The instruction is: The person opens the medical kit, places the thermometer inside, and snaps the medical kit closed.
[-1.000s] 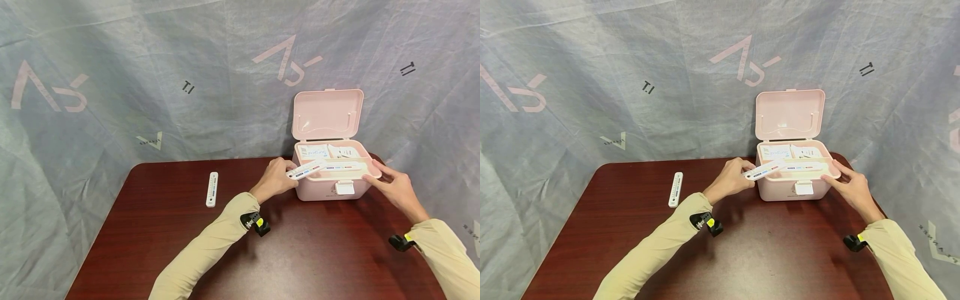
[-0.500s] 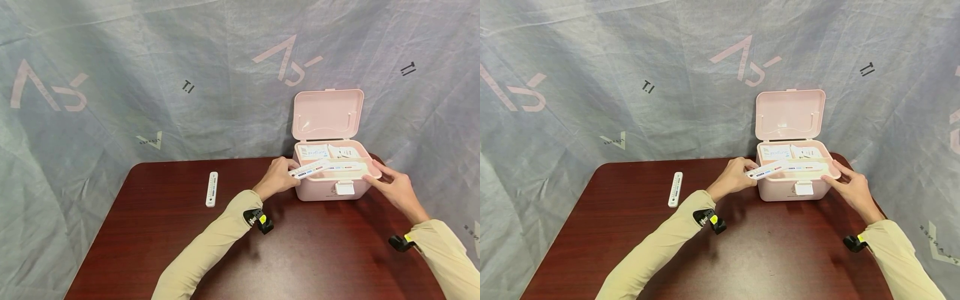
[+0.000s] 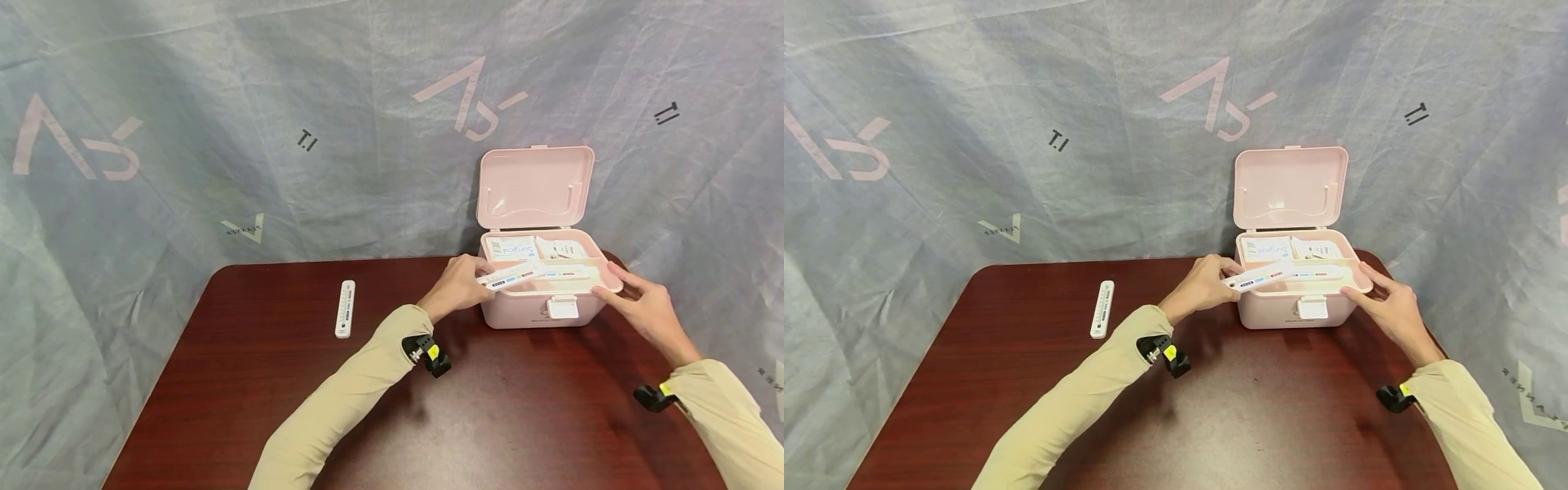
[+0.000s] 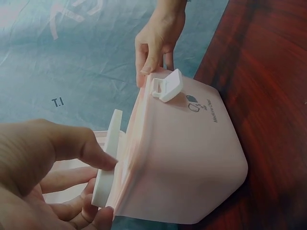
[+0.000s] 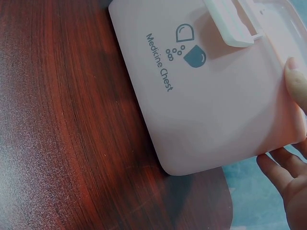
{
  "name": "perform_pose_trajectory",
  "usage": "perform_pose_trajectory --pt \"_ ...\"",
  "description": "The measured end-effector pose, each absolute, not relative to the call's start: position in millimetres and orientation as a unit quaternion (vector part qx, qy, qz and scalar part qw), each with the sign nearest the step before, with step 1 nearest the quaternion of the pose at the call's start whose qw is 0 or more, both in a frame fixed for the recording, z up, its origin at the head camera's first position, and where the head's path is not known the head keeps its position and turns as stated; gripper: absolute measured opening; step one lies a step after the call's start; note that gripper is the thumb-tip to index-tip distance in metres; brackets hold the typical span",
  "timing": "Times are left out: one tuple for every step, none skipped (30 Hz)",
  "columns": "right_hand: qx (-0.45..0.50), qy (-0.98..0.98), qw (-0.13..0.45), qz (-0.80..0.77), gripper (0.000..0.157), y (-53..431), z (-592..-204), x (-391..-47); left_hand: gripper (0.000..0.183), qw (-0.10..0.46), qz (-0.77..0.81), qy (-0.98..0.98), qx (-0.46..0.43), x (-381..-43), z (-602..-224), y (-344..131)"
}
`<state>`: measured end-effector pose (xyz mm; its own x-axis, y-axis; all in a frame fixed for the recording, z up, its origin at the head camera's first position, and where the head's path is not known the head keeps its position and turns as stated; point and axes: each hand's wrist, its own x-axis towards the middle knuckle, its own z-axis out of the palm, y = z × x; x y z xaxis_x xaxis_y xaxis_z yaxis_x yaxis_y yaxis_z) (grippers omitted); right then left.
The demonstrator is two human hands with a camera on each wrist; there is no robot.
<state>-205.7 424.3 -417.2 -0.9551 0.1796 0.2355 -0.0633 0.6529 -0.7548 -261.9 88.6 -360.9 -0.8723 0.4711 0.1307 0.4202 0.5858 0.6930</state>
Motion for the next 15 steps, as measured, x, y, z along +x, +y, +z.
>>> perform_pose_trajectory --pt "-0.033 -0.898 0.146 0.414 0.070 424.5 -417.5 -205.8 0.037 0.035 0.378 0.891 0.250 -261.8 -360.7 89.4" --pt "-0.033 -0.899 0.145 0.411 0.070 424.8 -417.8 -206.0 0.038 0.037 0.377 0.891 0.250 -261.9 -360.8 90.3" --pt "-0.035 -0.900 0.145 0.410 0.070 424.8 -418.1 -206.1 0.038 0.037 0.376 0.892 0.250 -262.0 -360.9 91.0" --pt "-0.036 -0.900 0.144 0.409 0.070 424.8 -418.3 -206.2 0.039 0.037 0.375 0.892 0.251 -262.4 -361.1 91.8" --pt "-0.038 -0.901 0.144 0.408 0.070 424.9 -418.5 -206.3 0.039 0.036 0.374 0.891 0.253 -262.8 -361.2 92.5" --pt "-0.037 -0.901 0.145 0.407 0.070 425.1 -418.7 -206.2 0.039 0.036 0.375 0.891 0.254 -263.1 -361.1 93.1" --pt "-0.037 -0.900 0.145 0.409 0.070 425.2 -418.8 -206.3 0.039 0.035 0.375 0.891 0.254 -263.6 -361.1 93.8" --pt "-0.037 -0.900 0.147 0.408 0.070 425.1 -418.7 -206.3 0.039 0.034 0.374 0.891 0.256 -264.1 -361.0 94.5" --pt "-0.036 -0.899 0.148 0.411 0.070 424.9 -418.6 -206.2 0.040 0.032 0.373 0.891 0.257 -264.6 -360.8 95.2" --pt "-0.035 -0.899 0.148 0.412 0.070 425.0 -418.6 -206.3 0.040 0.033 0.373 0.891 0.257 -265.1 -360.7 95.9" --pt "-0.035 -0.898 0.149 0.412 0.070 425.1 -418.7 -206.5 0.040 0.033 0.372 0.891 0.257 -265.4 -360.4 96.6" --pt "-0.035 -0.898 0.149 0.412 0.070 425.0 -418.8 -206.5 0.040 0.032 0.370 0.892 0.257 -265.8 -360.1 97.2" --pt "-0.036 -0.898 0.149 0.411 0.070 424.9 -418.9 -206.6 0.041 0.031 0.366 0.893 0.259 -266.1 -360.2 97.8" --pt "-0.036 -0.900 0.149 0.408 0.070 425.0 -419.0 -206.8 0.041 0.031 0.363 0.894 0.260 -266.5 -360.1 98.4" --pt "-0.036 -0.900 0.148 0.408 0.070 425.1 -419.1 -207.0 0.041 0.031 0.362 0.895 0.260 -266.8 -360.2 98.9"
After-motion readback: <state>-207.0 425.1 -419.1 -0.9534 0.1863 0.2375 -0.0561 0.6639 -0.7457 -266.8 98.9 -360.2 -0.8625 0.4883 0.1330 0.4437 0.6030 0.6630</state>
